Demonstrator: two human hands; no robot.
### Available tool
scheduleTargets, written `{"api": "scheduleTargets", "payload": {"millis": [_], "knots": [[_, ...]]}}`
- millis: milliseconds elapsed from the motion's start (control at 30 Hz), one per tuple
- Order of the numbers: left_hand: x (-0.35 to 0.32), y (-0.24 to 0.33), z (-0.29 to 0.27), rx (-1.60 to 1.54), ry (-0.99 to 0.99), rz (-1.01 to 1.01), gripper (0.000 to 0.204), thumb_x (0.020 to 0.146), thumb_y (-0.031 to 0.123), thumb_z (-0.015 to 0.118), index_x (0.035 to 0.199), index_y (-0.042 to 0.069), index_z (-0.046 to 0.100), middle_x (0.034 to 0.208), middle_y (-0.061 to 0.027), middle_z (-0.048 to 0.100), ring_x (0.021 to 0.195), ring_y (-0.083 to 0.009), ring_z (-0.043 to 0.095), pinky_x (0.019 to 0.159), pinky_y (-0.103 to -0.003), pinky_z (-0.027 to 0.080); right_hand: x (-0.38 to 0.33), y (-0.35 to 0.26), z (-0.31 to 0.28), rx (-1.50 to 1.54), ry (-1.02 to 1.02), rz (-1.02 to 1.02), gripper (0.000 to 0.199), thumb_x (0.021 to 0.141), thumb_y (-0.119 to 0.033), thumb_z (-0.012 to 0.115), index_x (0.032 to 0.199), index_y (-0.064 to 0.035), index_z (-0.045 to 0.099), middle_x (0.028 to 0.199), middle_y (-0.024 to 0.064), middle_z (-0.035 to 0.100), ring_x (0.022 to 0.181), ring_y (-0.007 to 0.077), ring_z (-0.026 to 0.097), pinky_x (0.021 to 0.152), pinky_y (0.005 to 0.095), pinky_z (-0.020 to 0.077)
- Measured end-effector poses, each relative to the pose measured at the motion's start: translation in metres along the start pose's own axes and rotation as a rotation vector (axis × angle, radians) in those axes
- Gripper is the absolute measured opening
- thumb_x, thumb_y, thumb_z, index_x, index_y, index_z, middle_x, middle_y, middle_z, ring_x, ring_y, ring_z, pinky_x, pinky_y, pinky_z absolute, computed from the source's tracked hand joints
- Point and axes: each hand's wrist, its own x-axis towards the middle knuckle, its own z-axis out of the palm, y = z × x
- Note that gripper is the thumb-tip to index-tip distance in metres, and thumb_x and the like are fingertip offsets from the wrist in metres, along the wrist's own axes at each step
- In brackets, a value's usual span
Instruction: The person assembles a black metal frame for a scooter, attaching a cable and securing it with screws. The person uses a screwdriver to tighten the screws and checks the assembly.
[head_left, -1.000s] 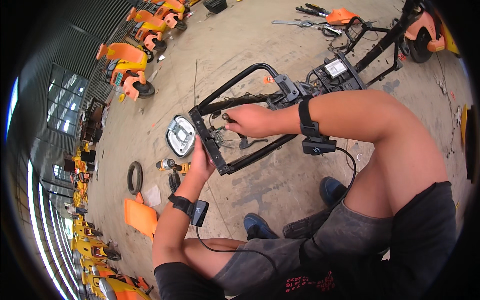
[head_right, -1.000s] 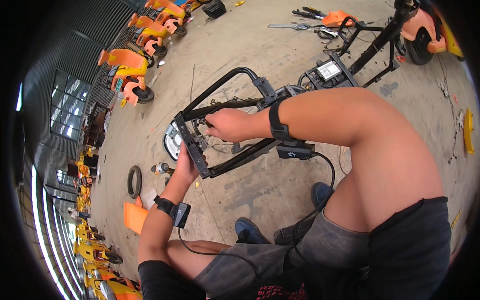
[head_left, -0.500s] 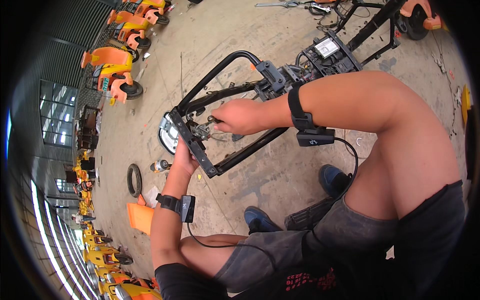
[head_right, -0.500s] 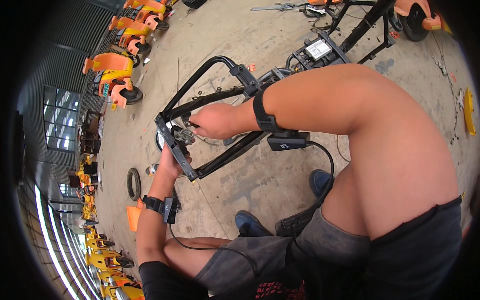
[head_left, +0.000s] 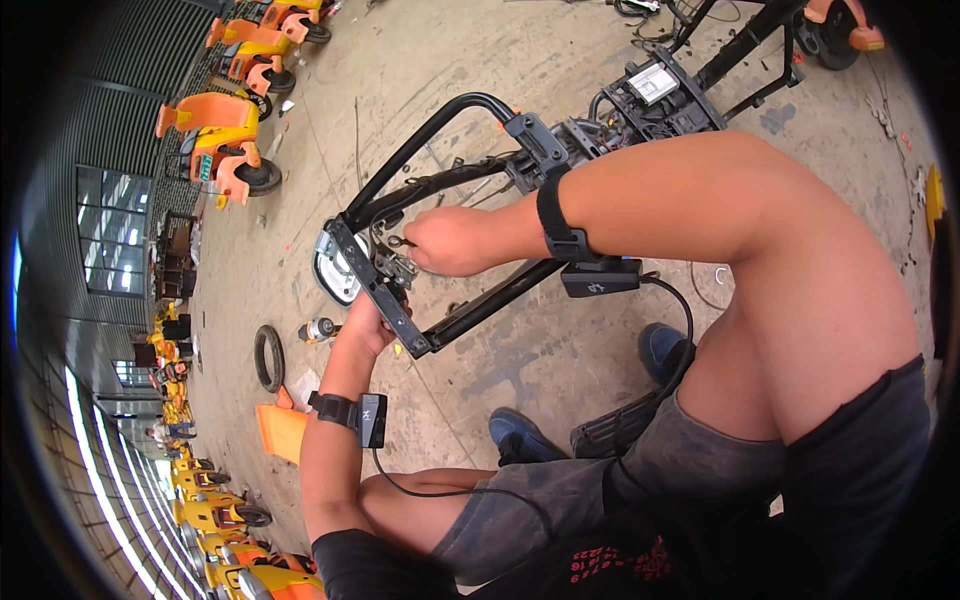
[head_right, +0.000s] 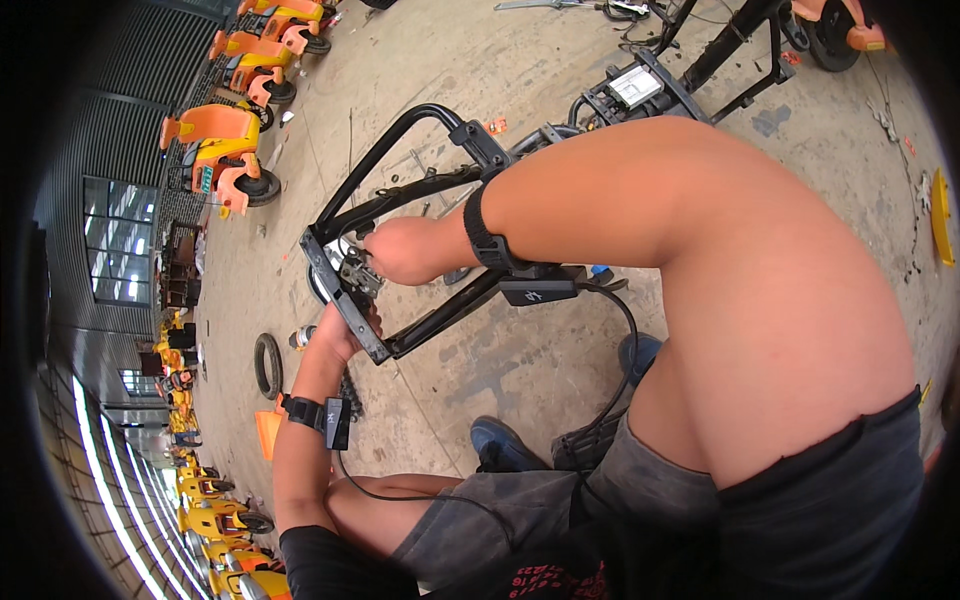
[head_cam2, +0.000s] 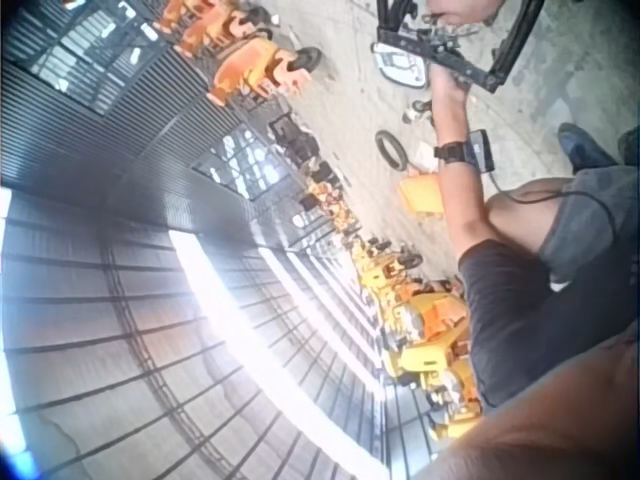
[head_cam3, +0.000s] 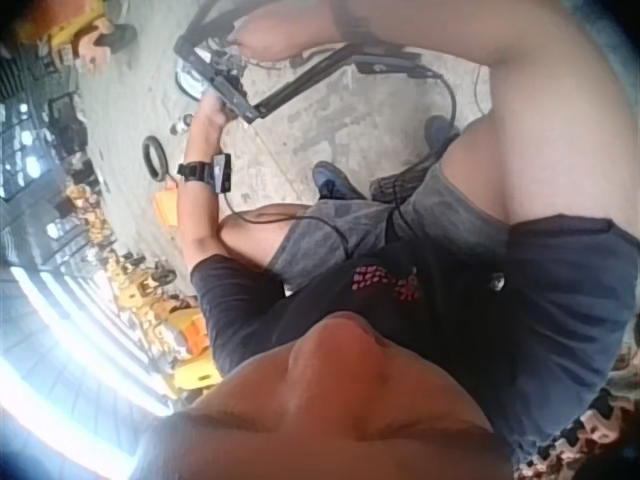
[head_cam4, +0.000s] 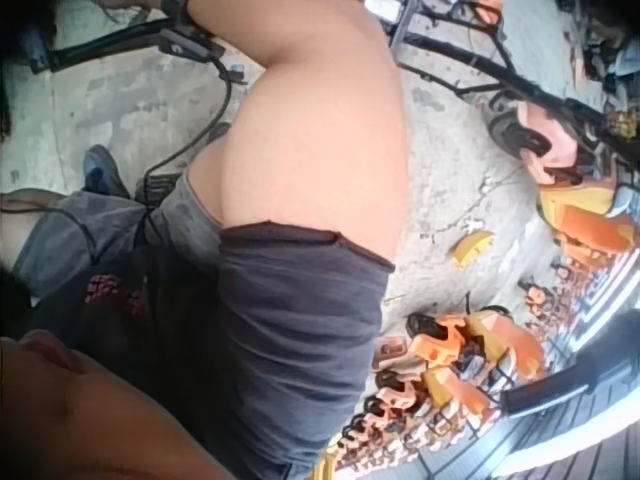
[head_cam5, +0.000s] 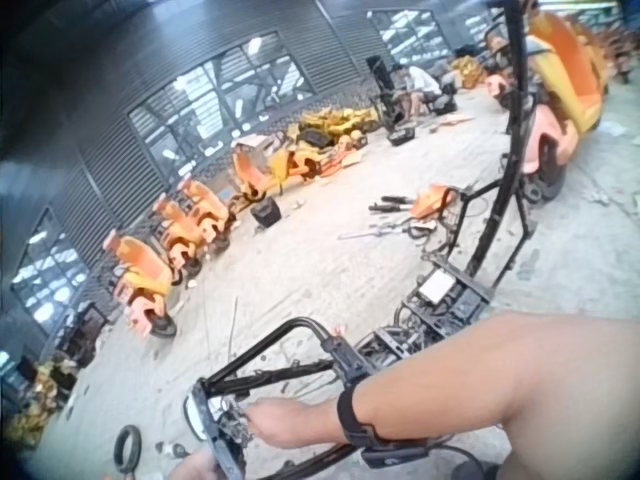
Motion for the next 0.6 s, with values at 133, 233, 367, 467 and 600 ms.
{"api": "scheduleTargets", "payload": {"millis": [133, 233, 367, 467, 600], "knots": [[-0.012, 0.016, 0.015, -0.077, 0.089, 0.134, 0.037, 0.097, 0.042, 0.049, 0.073, 0.015, 0.055, 0.058, 0.0025, 0.049, 0.043, -0.0084, 0.038, 0.040, -0.023, 0.032, 0.004, 0.000, 0.005, 0.045, 0.018, 0.001, 0.032, 0.097, -0.026, 0.048, 0.095, 0.0036, 0.058, 0.099, 0.0243, 0.062, 0.097, 0.0430, 0.059, 0.088, 0.0506, 0.0465], [-0.006, 0.011, 0.007, -0.112, 0.042, 0.185, 0.037, 0.098, 0.044, 0.047, 0.077, 0.015, 0.056, 0.061, 0.0035, 0.051, 0.043, -0.0055, 0.037, 0.039, -0.019, 0.029, 0.009, 0.001, 0.011, 0.060, 0.040, 0.011, 0.032, 0.097, -0.026, 0.048, 0.095, 0.0041, 0.058, 0.099, 0.0252, 0.062, 0.097, 0.0436, 0.059, 0.087, 0.0505, 0.0464], [-0.001, 0.004, 0.001, -0.144, -0.003, 0.231, 0.030, 0.101, 0.037, 0.044, 0.086, 0.014, 0.057, 0.065, 0.0034, 0.054, 0.045, -0.0059, 0.039, 0.039, -0.020, 0.029, 0.014, 0.007, 0.016, 0.059, 0.079, 0.019, 0.032, 0.097, -0.025, 0.047, 0.095, 0.0051, 0.058, 0.096, 0.0261, 0.063, 0.094, 0.0449, 0.060, 0.085, 0.0506, 0.0466], [-0.001, 0.003, -0.001, -0.029, 0.043, 0.206, 0.024, 0.101, 0.031, 0.045, 0.090, 0.014, 0.057, 0.069, 0.0033, 0.056, 0.047, -0.0059, 0.044, 0.040, -0.022, 0.031, 0.015, 0.006, 0.016, 0.052, 0.073, 0.023, 0.032, 0.097, -0.025, 0.047, 0.095, 0.0057, 0.057, 0.095, 0.0265, 0.063, 0.094, 0.0455, 0.060, 0.085, 0.0507, 0.0468], [-0.008, -0.002, 0.002, 0.141, 0.034, 0.377, 0.012, 0.100, 0.018, 0.045, 0.099, 0.013, 0.056, 0.073, 0.0028, 0.058, 0.053, -0.0073, 0.049, 0.043, -0.022, 0.035, 0.014, 0.000, 0.012, 0.044, 0.070, 0.021, 0.032, 0.097, -0.025, 0.047, 0.095, 0.0056, 0.057, 0.095, 0.0267, 0.063, 0.093, 0.0457, 0.060, 0.085, 0.0509, 0.0467]]}}
